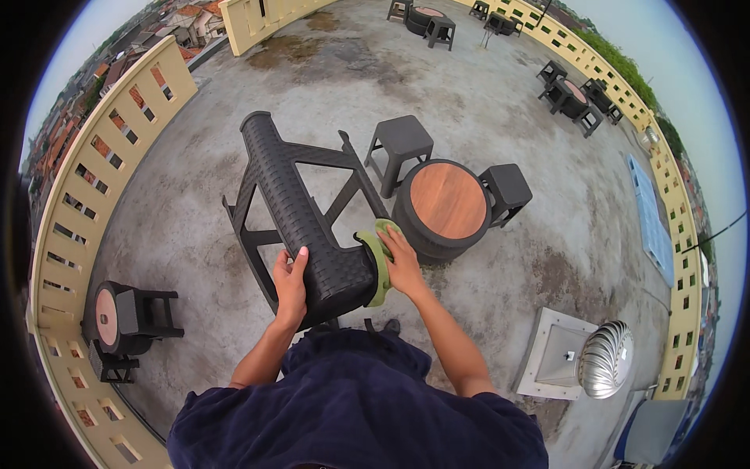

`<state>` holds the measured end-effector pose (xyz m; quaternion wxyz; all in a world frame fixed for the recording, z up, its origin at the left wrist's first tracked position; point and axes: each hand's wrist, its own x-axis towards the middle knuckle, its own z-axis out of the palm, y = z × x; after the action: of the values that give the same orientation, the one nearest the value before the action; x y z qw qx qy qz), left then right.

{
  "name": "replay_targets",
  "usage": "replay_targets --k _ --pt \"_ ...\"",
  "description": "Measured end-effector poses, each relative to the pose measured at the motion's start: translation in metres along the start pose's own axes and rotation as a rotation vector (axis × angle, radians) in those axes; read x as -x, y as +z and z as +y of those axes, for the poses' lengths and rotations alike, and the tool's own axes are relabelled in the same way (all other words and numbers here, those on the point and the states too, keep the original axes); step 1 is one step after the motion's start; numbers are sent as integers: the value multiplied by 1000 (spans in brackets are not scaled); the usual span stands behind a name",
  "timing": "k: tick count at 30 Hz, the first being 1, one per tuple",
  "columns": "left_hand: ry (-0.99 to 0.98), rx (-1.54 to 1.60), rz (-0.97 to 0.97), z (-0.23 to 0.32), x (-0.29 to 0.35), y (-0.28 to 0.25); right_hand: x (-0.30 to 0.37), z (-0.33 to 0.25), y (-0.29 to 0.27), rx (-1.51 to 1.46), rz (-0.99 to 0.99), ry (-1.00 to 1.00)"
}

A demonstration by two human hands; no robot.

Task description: Cleaning a black plastic chair with a green cloth on a rooftop.

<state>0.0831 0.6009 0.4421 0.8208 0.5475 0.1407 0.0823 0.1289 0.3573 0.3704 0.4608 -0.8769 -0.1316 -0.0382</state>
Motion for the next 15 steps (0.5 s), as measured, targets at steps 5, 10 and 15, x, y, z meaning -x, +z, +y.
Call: replay_targets --k 5,10,15 --pt "-58 15 -2 16 -23 -18 -10 -118 38 178 -47 -178" --pt "-96 3 -47 27 -29 -41 -13 -148 52 141 -15 -101" --pt "-105 24 -62 39 -33 -43 -14 -57 54 224 40 238"
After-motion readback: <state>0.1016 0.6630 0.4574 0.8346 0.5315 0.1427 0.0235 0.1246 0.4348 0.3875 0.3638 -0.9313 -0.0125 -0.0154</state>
